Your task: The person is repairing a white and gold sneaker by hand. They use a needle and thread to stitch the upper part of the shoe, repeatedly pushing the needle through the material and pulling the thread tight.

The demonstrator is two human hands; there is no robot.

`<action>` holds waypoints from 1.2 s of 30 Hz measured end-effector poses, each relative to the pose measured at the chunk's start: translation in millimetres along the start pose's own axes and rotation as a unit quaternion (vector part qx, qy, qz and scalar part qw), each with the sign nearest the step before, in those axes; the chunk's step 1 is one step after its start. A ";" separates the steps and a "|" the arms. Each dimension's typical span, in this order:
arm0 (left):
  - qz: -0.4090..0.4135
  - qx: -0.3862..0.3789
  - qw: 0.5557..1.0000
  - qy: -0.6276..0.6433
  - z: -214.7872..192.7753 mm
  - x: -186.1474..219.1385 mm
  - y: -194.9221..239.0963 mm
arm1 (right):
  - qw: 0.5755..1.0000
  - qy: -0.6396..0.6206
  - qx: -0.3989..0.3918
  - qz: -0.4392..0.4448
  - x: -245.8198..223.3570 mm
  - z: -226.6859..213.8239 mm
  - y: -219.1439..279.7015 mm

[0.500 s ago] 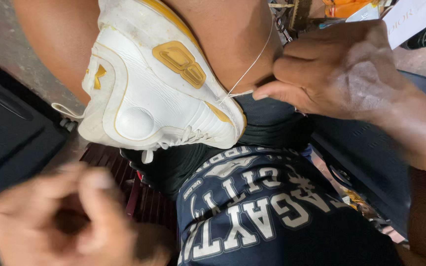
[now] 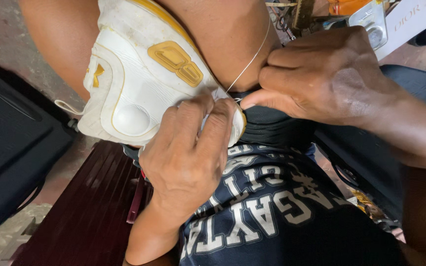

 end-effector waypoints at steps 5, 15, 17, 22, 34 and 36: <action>-0.024 -0.021 0.999 0.040 2.8 -7.2 1.6 | 0.996 0.085 -0.035 0.008 2.6 3.1 4.8; -0.192 0.002 0.930 0.313 2.4 -42.4 25.7 | 0.982 -0.128 0.128 -0.059 -14.9 1.3 -13.8; -0.249 0.005 0.881 0.402 4.6 -50.7 34.4 | 0.991 -0.095 0.095 -0.027 -10.4 11.3 -8.4; -0.243 -0.079 0.853 0.455 16.2 -47.6 40.8 | 0.937 -0.333 -0.039 0.098 9.2 34.8 27.2; -0.142 -0.067 0.960 0.231 30.4 -30.6 28.1 | 0.987 -0.153 0.037 0.026 -23.8 13.5 -3.1; -0.169 -0.082 0.950 0.251 32.3 -33.9 29.5 | 0.995 -0.076 0.061 0.037 -13.7 8.2 -5.1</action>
Point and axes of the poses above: each hand's wrist, its own y-axis away from the middle knuckle, its own z-axis out of the palm, x = y × z, the point moved 10 cm from there along -y, towards the middle knuckle, and after that the axes turned 8 degrees about x, right-handed, at the moved point
